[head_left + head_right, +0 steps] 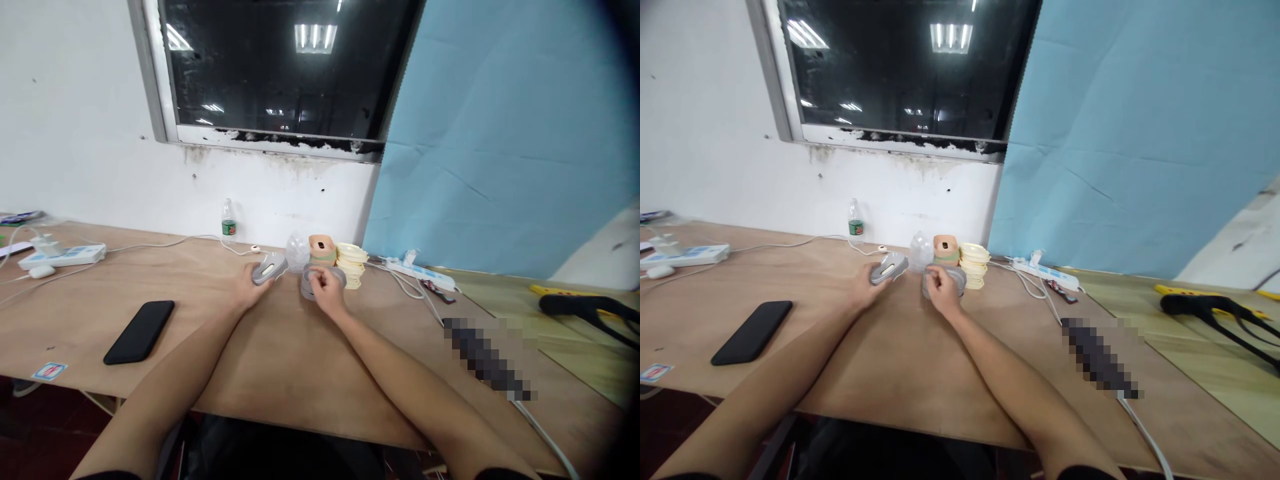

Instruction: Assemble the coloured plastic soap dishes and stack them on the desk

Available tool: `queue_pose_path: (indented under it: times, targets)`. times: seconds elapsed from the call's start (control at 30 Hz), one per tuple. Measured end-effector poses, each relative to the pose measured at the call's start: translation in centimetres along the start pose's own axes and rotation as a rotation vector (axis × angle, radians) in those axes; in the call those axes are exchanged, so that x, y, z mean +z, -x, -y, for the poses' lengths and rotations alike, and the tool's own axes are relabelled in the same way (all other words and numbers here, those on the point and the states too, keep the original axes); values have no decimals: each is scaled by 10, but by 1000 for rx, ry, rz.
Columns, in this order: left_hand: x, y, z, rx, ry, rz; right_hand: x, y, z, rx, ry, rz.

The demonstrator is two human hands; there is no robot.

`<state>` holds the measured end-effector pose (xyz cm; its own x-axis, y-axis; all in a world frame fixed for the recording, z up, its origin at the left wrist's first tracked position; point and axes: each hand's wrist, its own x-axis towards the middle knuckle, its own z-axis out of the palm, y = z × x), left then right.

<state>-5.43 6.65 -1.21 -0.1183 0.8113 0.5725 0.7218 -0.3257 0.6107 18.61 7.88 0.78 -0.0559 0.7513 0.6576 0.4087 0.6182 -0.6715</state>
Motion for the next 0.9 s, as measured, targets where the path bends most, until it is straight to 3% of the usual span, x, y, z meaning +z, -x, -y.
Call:
queue_pose_path:
  times: [0.07, 0.13, 0.23, 0.37, 0.57, 0.73, 0.8, 0.9]
  targets:
    - [-3, 3, -9, 162, 97, -9, -2, 19, -5, -196, 153, 75]
    - [-4, 7, -17, 299, 148, 32, 0, 28, -6, -280, 239, 76]
    - [-4, 12, -26, 392, 203, 83, 3, 27, -4, -269, 269, -15]
    - [-4, 15, -29, 413, 289, 104, 0, 22, -4, -257, 207, -93]
    - [0, 15, -25, 339, 366, 160, -11, 20, -10, -277, 231, -78]
    - [11, 10, -16, 145, 459, -7, -16, 12, -11, -324, 284, -64]
    - [11, 8, -12, 85, 475, -86, -22, 1, -12, -261, 281, -156]
    - [7, 4, -7, 69, 441, -142, -41, -24, -16, -46, 253, -427]
